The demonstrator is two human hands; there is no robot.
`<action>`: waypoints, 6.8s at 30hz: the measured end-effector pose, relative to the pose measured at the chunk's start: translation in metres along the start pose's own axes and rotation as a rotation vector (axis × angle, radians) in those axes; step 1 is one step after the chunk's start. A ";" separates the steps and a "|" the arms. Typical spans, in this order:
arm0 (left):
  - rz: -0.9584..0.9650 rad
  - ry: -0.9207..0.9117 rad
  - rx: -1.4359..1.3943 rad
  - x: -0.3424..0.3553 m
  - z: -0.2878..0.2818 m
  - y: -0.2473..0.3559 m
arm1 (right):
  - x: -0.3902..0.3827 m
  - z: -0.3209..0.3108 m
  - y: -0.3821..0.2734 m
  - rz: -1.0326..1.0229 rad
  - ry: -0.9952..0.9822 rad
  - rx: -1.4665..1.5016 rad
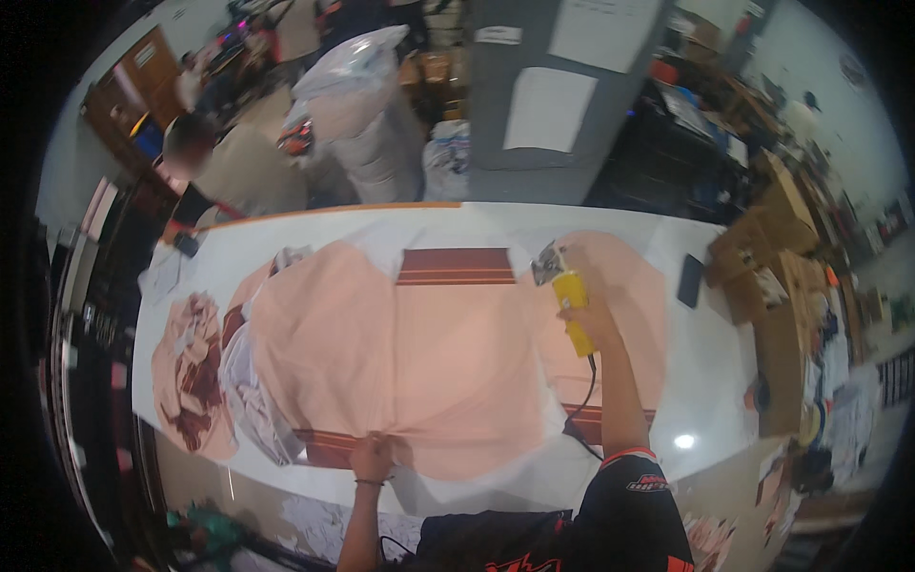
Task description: The person cuts a large piece of light pink fabric with maroon stripes on a white table using a yellow electric cutter. They repeatedly unfold, smooth, and trim the fabric into a curved shape, then fold and restack the cut pieces.
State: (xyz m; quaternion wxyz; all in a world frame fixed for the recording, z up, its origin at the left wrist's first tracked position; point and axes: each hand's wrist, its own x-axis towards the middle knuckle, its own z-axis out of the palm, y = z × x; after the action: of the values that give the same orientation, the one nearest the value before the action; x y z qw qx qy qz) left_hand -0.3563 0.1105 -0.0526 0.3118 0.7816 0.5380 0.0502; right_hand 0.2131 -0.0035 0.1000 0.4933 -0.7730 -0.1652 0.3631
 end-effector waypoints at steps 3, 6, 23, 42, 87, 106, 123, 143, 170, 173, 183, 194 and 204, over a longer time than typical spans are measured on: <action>-0.160 0.278 -0.352 0.069 -0.040 -0.046 | -0.090 -0.055 0.012 0.091 0.039 -0.037; 0.130 0.776 -0.997 0.139 -0.119 -0.048 | -0.181 -0.101 0.036 0.149 0.132 -0.014; 1.480 -0.396 0.377 -0.096 0.174 0.306 | -0.450 -0.157 0.206 0.323 0.600 0.125; 0.613 -0.132 0.239 -0.029 -0.024 0.107 | -0.434 -0.079 0.239 0.299 0.435 -0.386; 0.633 0.089 0.328 -0.117 0.020 0.060 | -0.298 -0.032 0.163 0.375 0.330 -0.709; 0.540 0.088 0.277 -0.124 0.018 0.065 | -0.169 -0.101 0.121 0.221 0.107 -0.913; 0.175 0.287 0.169 -0.212 0.062 0.097 | -0.046 -0.119 0.076 -0.031 -0.192 -1.124; -0.002 0.307 0.212 -0.215 0.059 0.102 | 0.058 -0.052 0.014 -0.284 -0.439 -1.285; 0.027 0.306 0.193 -0.133 0.034 0.100 | 0.033 -0.049 0.069 -0.093 -0.208 -0.337; 0.061 0.284 0.175 -0.113 0.036 0.108 | -0.039 -0.107 0.120 0.171 -0.184 -0.135; 0.377 0.010 0.191 0.042 0.086 0.265 | -0.381 -0.175 0.257 0.378 0.121 0.023; 1.139 -0.568 0.225 0.061 0.281 0.459 | -0.493 -0.080 0.249 0.338 0.426 0.432; 1.508 -0.632 0.315 -0.093 0.221 0.354 | -0.475 -0.124 0.243 0.241 0.598 0.391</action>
State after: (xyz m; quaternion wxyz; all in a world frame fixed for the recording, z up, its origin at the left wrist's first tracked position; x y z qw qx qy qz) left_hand -0.0163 -0.1464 -0.0138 0.2180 0.9440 -0.2419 -0.0522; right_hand -0.0457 -0.4863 0.1062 0.6117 -0.7500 0.1507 0.2014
